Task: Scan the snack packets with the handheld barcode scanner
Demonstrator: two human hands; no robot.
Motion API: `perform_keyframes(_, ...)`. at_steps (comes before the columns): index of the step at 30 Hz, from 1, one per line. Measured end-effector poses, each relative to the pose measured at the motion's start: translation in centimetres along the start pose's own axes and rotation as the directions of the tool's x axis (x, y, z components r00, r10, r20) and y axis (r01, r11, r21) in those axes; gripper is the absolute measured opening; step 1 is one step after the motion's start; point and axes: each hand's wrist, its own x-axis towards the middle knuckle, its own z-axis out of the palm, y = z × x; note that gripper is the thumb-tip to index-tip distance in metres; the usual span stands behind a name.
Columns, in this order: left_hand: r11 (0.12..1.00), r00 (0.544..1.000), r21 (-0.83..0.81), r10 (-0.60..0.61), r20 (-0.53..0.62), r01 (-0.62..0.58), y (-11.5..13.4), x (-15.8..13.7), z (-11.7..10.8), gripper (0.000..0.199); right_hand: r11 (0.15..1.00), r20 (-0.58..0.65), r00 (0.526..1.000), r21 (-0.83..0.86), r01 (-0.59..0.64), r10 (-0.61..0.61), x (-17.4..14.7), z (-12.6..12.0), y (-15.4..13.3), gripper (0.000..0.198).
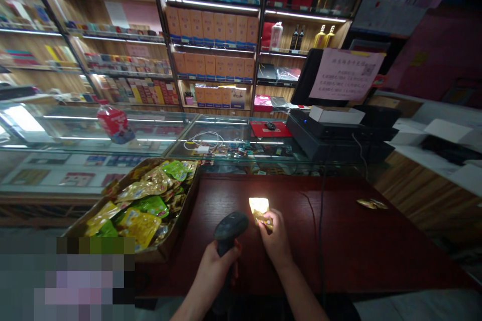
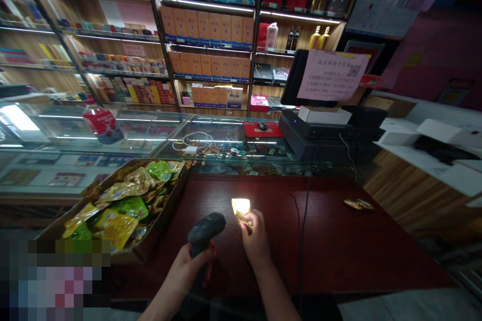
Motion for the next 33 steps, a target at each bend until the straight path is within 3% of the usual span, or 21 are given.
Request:
perform_keyframes(23, 1.000, 0.999, 0.000, 0.005, -0.033, -0.005, 0.1, -0.5, 0.1, 0.035, 1.000, -0.004, 1.000, 0.003, -0.008, 0.008, -0.1, -0.1, 0.2, 0.015)
perform_keyframes(26, 1.000, 1.000, -0.010, 0.010, -0.017, -0.010, 0.2, -0.1, 0.7, 0.035, 0.997, -0.012, 0.998, 0.047, -0.066, 0.067, -0.5, 0.2, 0.8, 0.023)
perform_keyframes(31, 1.000, 1.000, 0.004, 0.014, -0.012, -0.014, -0.1, 0.1, 1.0, 0.033, 0.919, 0.017, 0.964, 0.300, -0.257, 0.264, -0.4, 0.6, 1.5, 0.073)
perform_keyframes(33, 1.000, 1.000, 0.024, 0.001, -0.020, -0.001, 0.0, -0.1, 1.0, 0.031, 0.870, 0.030, 0.932, 0.350, -0.349, 0.362, -0.1, 0.3, 1.7, 0.066)
